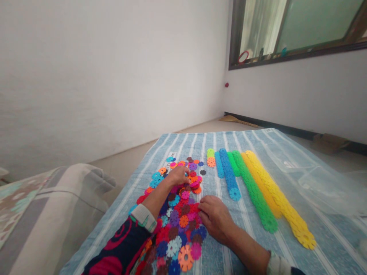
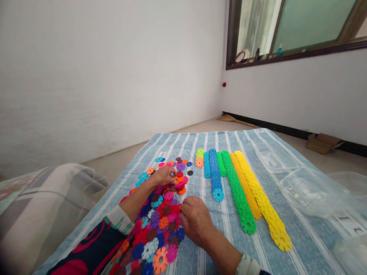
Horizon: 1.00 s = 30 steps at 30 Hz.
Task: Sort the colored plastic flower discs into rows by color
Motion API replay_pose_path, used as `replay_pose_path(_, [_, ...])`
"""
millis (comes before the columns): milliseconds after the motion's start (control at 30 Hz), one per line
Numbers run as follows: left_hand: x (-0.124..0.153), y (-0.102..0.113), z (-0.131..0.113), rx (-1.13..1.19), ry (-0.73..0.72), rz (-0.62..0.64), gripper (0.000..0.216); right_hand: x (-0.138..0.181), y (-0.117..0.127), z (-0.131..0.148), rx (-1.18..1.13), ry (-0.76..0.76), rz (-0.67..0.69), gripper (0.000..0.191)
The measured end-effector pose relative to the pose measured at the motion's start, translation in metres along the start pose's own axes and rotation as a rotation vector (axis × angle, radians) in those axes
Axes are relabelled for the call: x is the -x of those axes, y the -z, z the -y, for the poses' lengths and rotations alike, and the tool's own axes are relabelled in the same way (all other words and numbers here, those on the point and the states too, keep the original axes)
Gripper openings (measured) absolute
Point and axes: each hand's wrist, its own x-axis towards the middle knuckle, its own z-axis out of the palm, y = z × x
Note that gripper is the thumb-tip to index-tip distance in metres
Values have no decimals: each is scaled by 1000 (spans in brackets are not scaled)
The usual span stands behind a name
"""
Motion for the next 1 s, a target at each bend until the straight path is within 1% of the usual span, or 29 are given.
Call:
replay_pose_path(167, [-2, -5, 5, 65, 12, -22, 17, 0, 0, 1, 0, -14, 7, 12])
replay_pose_path(300, [-5, -7, 15, 159, 27, -18, 12, 0, -1, 0, 0, -3, 1, 14])
replay_pose_path(433, [-9, 0, 28, 265, 27, -30, 11, 0, 0, -1, 11, -3, 0, 13])
replay_pose_path(533, [-15, 7, 29, 339, 6, -75, 8, -1, 0, 0, 28, -3, 9, 13])
replay_pose_path(600, [-21, 8, 22, 379, -27, -114, 5, -1, 0, 0, 37, -13, 12, 13])
replay_pose_path(667, [-29, 6, 8, 410, -70, -151, 3, -2, 1, 1, 41, -23, 15, 11])
replay_pose_path(767, [-44, -5, -17, 429, -129, -195, 8, -3, 2, 2, 47, -27, 14, 11])
replay_pose_path(867, [-61, -17, -39, 412, -159, -229, 11, -3, 3, 4, 58, -22, 8, 12])
replay_pose_path(1000, [-78, -29, -58, 362, -168, -262, 16, -3, 4, 5, 55, -29, 2, 10])
